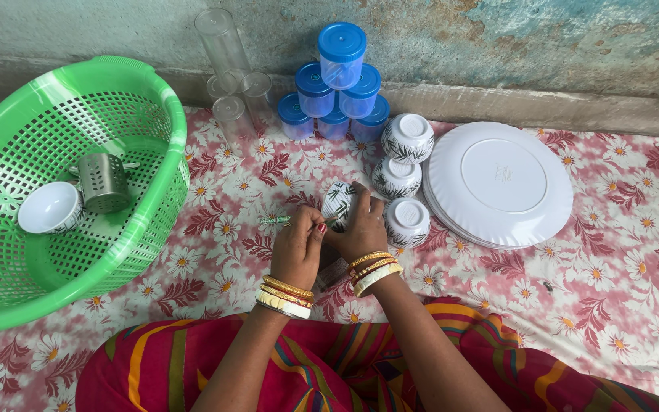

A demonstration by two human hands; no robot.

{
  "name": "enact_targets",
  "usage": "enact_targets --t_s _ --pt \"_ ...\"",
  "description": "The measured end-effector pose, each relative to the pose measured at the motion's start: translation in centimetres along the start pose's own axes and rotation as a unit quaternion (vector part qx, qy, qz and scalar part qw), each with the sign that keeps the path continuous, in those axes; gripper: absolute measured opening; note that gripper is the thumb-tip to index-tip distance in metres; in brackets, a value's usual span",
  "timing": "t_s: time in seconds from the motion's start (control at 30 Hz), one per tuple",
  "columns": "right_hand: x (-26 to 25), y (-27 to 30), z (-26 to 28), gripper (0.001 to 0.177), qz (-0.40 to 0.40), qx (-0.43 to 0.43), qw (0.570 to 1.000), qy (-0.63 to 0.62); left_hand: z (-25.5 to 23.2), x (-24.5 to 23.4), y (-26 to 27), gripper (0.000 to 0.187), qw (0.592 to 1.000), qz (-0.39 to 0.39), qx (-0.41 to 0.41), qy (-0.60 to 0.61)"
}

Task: The person sits on a floral mat and wipes several small white bowls with a dark cloth. They handle each bowl individually, wiping the exterior and interior, then place them in a stack. A green basket, plastic containers, and plates are visible nearby.

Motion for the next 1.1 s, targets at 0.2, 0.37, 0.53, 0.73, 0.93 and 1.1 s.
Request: enact_targets --t_s 0.2,0.37,0.53,0.73,0.93,1.1 --pt "0.0 -0.2 0.2 0.109 -0.014 -0.034 0.999 0.027 -0.7 -1.4 -0.4 0.005 0.996 -0.061 0.027 -0.052" --pt "-0.9 -1.2 -2.5 0.108 -0.023 0.018 0.999 -0.037 2.4 -4.1 -1.5 0.009 0.985 -0.100 -0.141 0.017" --pt "0.2 -3.5 -5.1 0.094 0.040 0.069 0.947 -0.311 5.6 -7.0 -1.6 0.008 0.979 -0.147 -0.125 0.058" --pt "2.9 -2.8 -9.0 0.074 0.077 0.279 0.743 -0.603 9.6 -5.8 -1.4 0.009 0.971 -0.151 -0.170 0.078" --pt "3.4 -2.9 -10.0 0.068 0.069 0.272 0.730 -0.623 11.8 -3.9 -1.3 0.010 0.967 -0.133 -0.186 0.109" --pt "3.5 -3.1 -11.4 0.073 0.055 0.228 0.805 -0.544 14.1 -2.2 -1.2 0.016 0.956 -0.102 -0.233 0.149"
Point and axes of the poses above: each hand's wrist, its own y-axis away from the middle knuckle, its own x-axis out of the palm, z = x × y, the point moved 6 cm from there along -y, towards the middle knuckle, and after that the axes turned 14 degrees about -y, right-handed, at the moved point
